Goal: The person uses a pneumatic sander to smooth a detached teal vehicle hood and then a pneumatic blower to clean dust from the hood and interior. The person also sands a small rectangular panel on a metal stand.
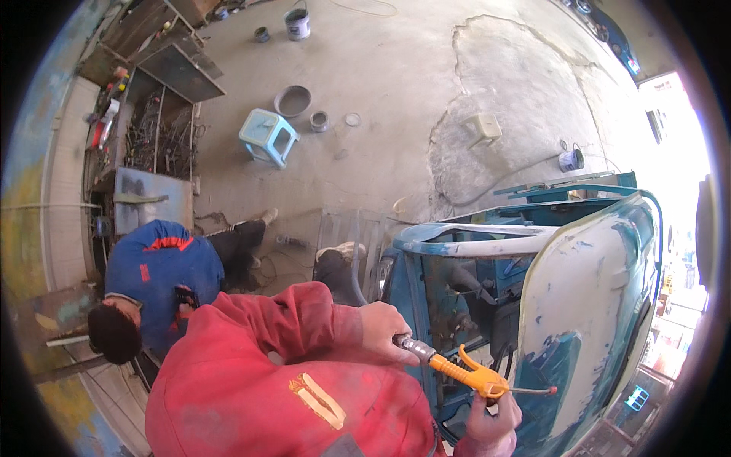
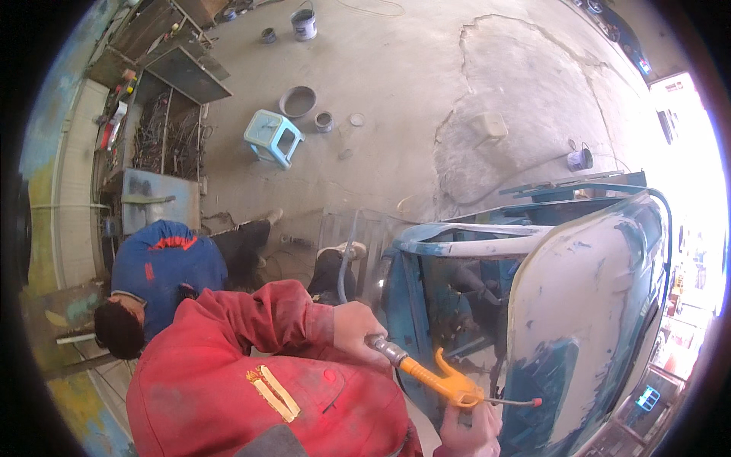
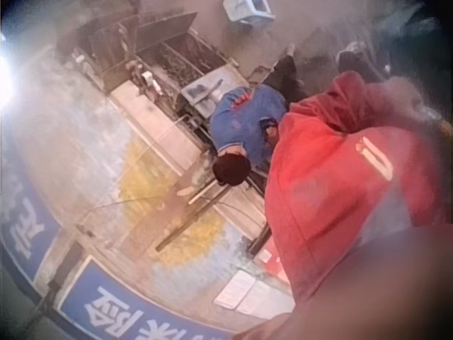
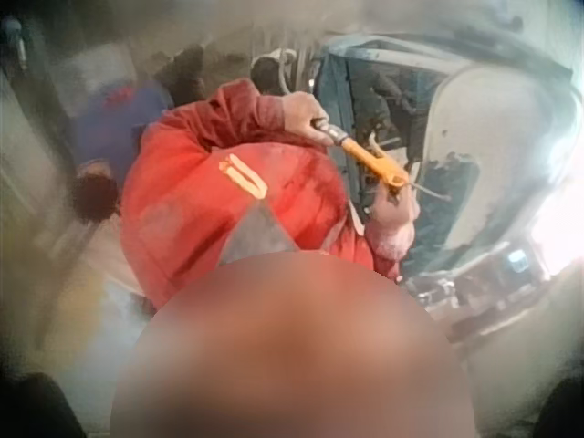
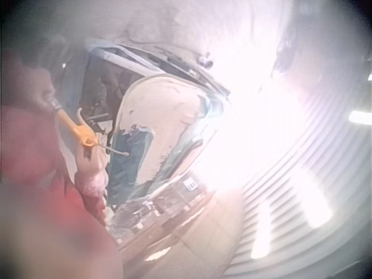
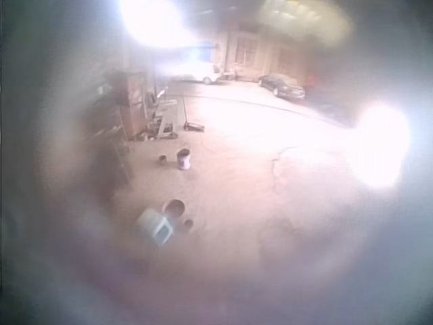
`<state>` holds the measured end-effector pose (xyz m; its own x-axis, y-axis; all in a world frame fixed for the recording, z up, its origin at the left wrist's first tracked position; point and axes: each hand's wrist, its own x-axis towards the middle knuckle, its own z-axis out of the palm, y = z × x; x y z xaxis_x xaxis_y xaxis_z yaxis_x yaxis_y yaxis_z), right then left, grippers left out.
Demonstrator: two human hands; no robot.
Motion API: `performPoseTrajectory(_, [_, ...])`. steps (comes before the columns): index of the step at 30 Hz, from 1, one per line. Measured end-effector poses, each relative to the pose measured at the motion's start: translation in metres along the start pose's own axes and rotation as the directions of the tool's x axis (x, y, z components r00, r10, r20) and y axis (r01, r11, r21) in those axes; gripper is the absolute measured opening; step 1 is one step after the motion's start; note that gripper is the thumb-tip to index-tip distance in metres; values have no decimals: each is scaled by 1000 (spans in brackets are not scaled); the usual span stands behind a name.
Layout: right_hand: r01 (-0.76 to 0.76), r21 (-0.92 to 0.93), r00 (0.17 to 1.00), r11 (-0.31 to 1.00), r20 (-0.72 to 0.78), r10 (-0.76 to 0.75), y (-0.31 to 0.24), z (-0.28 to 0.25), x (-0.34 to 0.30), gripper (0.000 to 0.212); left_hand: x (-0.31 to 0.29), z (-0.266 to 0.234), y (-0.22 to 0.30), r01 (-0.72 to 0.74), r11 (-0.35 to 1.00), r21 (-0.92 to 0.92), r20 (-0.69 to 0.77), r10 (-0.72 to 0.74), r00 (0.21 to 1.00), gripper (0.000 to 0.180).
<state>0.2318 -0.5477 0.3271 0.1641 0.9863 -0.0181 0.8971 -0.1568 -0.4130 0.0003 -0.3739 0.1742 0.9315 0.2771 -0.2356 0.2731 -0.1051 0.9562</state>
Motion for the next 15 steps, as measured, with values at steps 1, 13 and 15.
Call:
performPoseTrajectory(1, [19, -49, 999, 999, 33, -17, -3, -8, -7, 41, -4, 9, 1, -23, 999, 26, -44, 24, 999, 58])
performPoseTrajectory(13, [233, -106, 876, 967, 455, -162, 1, -29, -20, 47, -21, 68, 30, -186, 965, 185, -101, 207, 973, 58])
performPoseTrajectory(15, [168, -13, 846, 986, 515, -137, 8, -31, -30, 52, -18, 70, 39, -217, 958, 186, -58, 231, 971, 57])
